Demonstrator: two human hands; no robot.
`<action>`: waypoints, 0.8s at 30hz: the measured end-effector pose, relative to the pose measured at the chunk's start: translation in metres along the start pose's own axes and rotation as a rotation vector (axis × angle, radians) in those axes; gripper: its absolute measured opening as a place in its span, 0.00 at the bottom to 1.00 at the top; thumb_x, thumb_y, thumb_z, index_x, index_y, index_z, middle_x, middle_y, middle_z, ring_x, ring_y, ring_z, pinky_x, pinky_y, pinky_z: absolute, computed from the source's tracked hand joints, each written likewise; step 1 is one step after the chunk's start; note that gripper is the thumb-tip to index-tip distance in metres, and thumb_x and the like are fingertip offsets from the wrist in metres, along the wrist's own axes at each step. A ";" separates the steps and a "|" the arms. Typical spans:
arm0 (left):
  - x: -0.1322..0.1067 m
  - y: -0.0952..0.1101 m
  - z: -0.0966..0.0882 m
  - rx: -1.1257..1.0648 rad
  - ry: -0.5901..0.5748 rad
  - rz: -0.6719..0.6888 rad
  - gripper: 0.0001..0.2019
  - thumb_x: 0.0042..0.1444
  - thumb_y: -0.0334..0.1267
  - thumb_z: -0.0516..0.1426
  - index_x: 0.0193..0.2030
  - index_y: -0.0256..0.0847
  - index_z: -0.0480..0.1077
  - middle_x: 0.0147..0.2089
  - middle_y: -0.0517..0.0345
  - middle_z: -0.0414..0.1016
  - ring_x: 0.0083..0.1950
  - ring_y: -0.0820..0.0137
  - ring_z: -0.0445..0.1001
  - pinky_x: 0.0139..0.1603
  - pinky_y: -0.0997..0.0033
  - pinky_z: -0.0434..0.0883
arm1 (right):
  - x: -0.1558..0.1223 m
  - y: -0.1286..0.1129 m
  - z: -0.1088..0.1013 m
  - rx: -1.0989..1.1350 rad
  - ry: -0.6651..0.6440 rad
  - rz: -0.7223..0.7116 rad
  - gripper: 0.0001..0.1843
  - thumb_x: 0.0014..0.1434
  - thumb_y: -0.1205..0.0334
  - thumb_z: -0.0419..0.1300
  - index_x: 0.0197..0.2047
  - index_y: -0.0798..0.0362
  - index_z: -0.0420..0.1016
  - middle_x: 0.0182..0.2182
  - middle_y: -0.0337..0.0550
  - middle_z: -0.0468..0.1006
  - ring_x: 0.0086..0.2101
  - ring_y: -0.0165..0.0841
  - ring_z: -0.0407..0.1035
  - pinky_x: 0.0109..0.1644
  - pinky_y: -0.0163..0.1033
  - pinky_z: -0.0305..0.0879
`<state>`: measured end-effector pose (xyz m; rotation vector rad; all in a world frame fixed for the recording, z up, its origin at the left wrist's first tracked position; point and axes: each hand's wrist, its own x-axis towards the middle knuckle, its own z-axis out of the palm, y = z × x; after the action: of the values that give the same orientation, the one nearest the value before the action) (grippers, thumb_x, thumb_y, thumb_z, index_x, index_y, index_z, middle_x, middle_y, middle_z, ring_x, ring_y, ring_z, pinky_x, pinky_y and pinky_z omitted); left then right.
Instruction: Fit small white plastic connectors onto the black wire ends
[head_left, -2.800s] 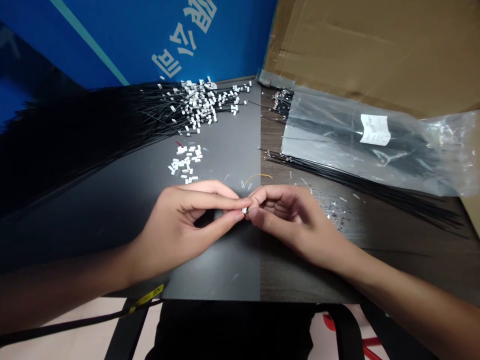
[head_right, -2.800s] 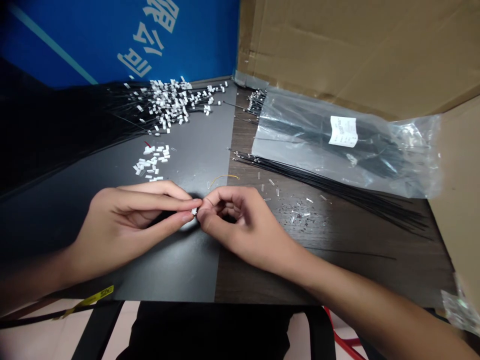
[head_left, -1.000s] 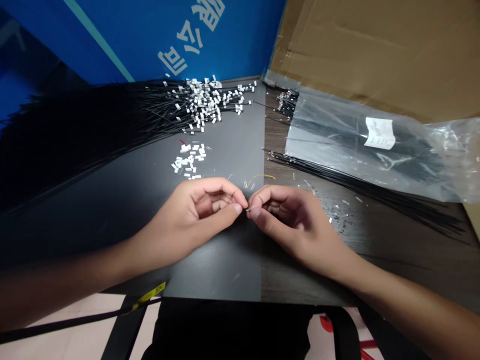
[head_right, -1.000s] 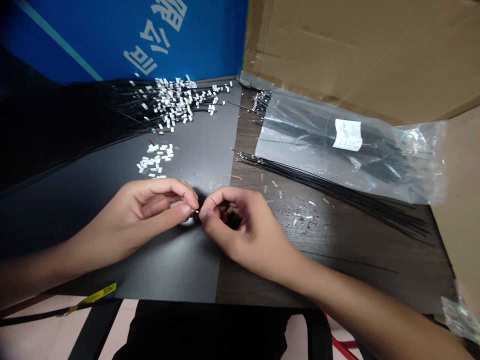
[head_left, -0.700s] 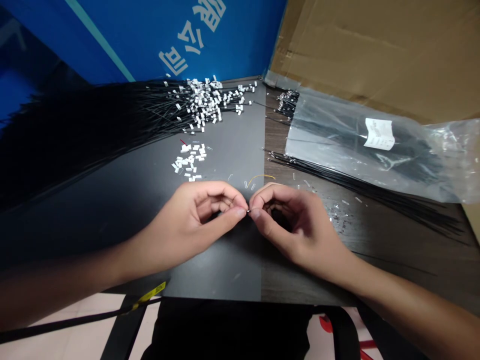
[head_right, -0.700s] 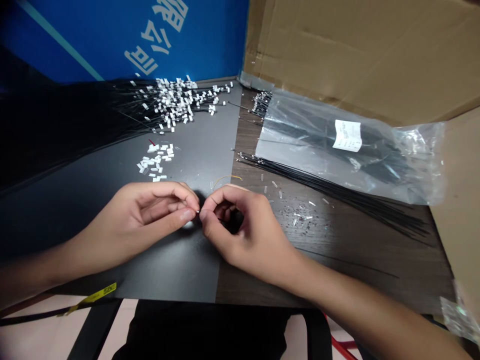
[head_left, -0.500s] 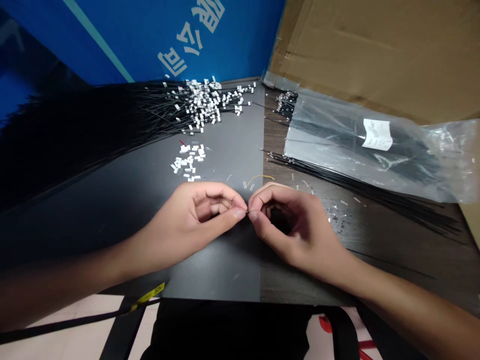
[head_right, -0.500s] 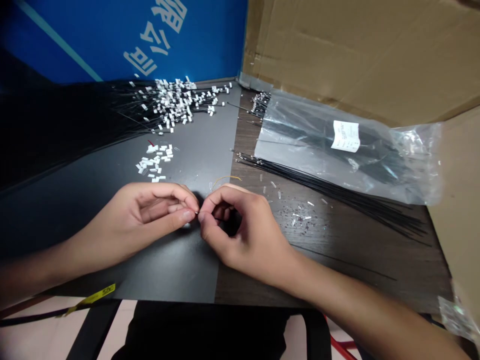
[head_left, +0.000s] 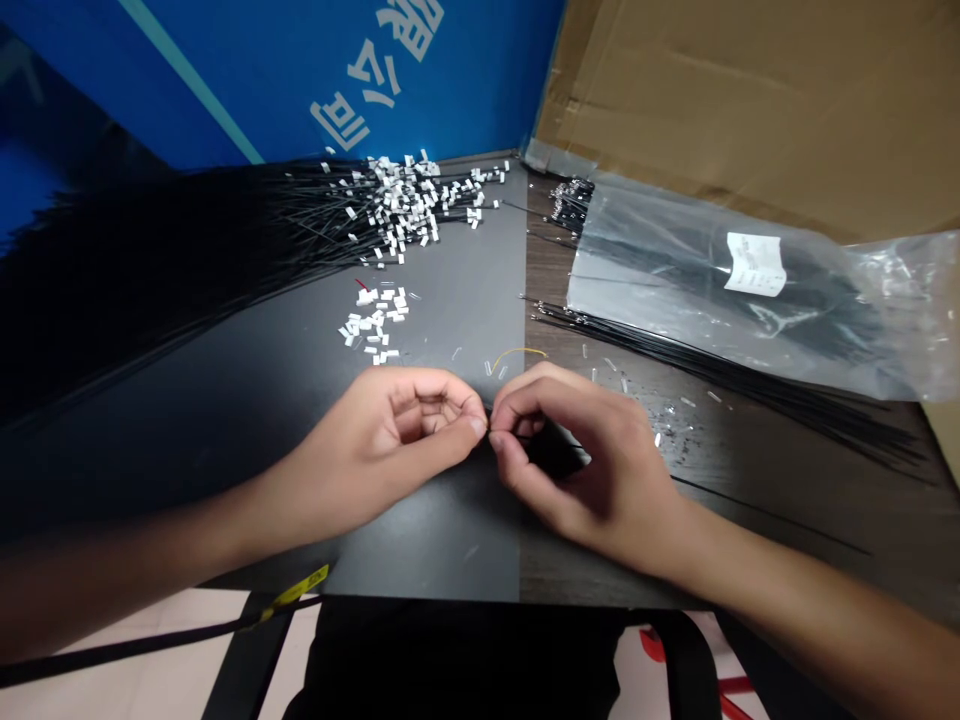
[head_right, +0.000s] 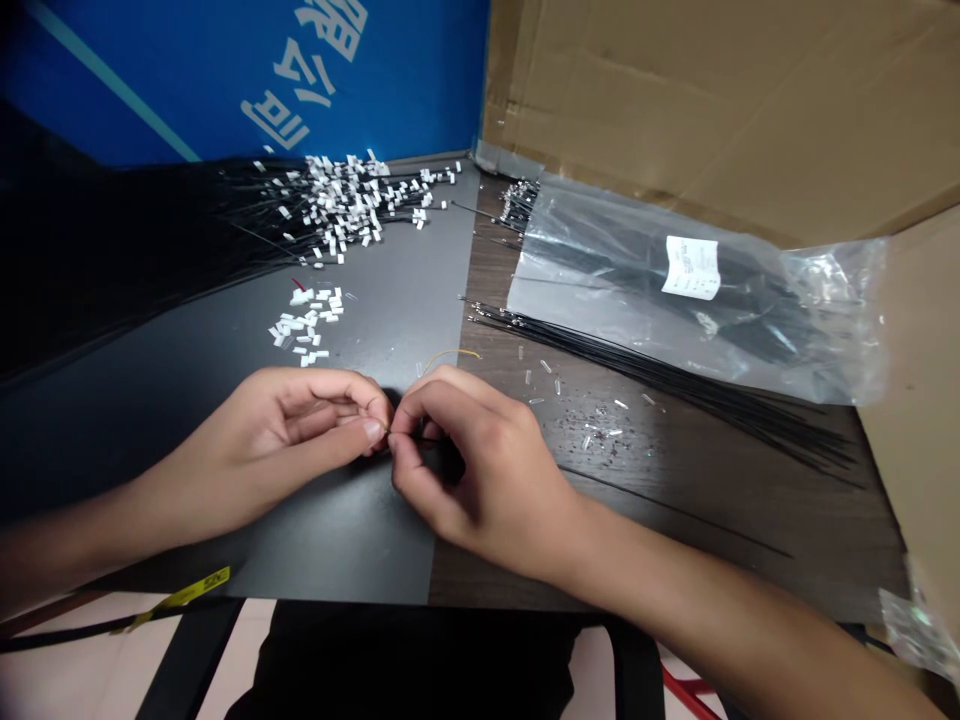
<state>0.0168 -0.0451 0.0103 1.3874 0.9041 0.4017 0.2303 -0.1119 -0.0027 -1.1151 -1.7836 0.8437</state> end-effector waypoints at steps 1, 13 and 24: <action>0.000 0.000 0.000 -0.008 -0.003 -0.005 0.06 0.61 0.37 0.68 0.36 0.37 0.79 0.34 0.59 0.80 0.35 0.74 0.77 0.38 0.80 0.73 | 0.000 0.000 0.000 -0.004 -0.005 0.000 0.05 0.68 0.73 0.62 0.41 0.54 0.77 0.39 0.45 0.81 0.36 0.30 0.72 0.41 0.38 0.72; 0.002 0.006 0.000 -0.130 -0.016 0.030 0.03 0.59 0.30 0.70 0.35 0.37 0.82 0.32 0.61 0.80 0.33 0.77 0.76 0.35 0.85 0.73 | 0.002 -0.005 0.000 0.319 0.029 0.279 0.06 0.64 0.71 0.68 0.38 0.51 0.78 0.36 0.41 0.81 0.35 0.31 0.72 0.40 0.38 0.69; 0.008 -0.012 -0.003 -0.220 0.086 0.118 0.07 0.66 0.28 0.69 0.46 0.40 0.90 0.33 0.55 0.88 0.36 0.75 0.84 0.44 0.82 0.81 | 0.007 0.000 -0.005 0.549 0.011 0.442 0.09 0.65 0.60 0.75 0.36 0.51 0.81 0.34 0.40 0.83 0.35 0.32 0.74 0.42 0.38 0.70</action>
<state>0.0167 -0.0395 -0.0039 1.2310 0.8232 0.6366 0.2330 -0.1054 0.0014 -1.1392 -1.1872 1.4782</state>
